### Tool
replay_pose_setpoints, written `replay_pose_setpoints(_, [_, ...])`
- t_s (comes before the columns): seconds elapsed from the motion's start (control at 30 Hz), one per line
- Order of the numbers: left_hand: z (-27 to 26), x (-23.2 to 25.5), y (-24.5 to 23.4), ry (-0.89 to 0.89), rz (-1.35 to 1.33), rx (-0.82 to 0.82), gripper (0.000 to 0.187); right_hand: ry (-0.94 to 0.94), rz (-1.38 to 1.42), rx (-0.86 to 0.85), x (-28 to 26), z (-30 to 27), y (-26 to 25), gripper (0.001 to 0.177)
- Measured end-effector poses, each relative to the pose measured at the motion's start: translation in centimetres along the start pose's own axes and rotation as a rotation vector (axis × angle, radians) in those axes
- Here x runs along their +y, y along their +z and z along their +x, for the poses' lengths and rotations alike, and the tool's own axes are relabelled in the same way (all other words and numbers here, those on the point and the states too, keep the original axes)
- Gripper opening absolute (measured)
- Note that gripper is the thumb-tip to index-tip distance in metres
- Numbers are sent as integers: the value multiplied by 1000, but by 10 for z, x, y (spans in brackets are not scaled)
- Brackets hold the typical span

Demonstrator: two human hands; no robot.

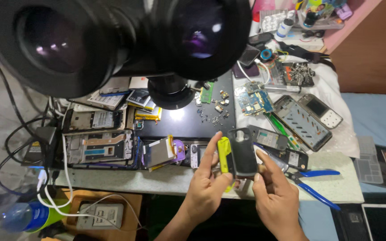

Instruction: The person uses pliers to remove a small component from a circuit board, then sets the board aside. They pick up a yellow mobile phone, remove its back cover, and use a screwdriver to unscrew and detach the internal battery and motherboard.

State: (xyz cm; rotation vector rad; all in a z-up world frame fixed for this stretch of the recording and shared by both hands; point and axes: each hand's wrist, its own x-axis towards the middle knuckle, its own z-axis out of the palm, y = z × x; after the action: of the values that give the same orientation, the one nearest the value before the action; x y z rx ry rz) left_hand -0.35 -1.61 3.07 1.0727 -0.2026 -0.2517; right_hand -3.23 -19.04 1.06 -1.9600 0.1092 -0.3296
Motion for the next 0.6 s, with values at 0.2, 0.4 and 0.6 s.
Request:
replay_pose_setpoints(0.2, [7, -7, -2, -78, -72, 67, 80, 121, 71, -60, 9, 0, -3, 33])
replay_pose_setpoints(0.4, [6, -1, -3, -103, 5, 114, 65, 95, 82, -69, 19, -1, -18, 30])
replay_pose_setpoints(0.6, [-2, 6, -1, -203, 17, 95, 56, 115, 94, -1, 25, 20, -50, 22])
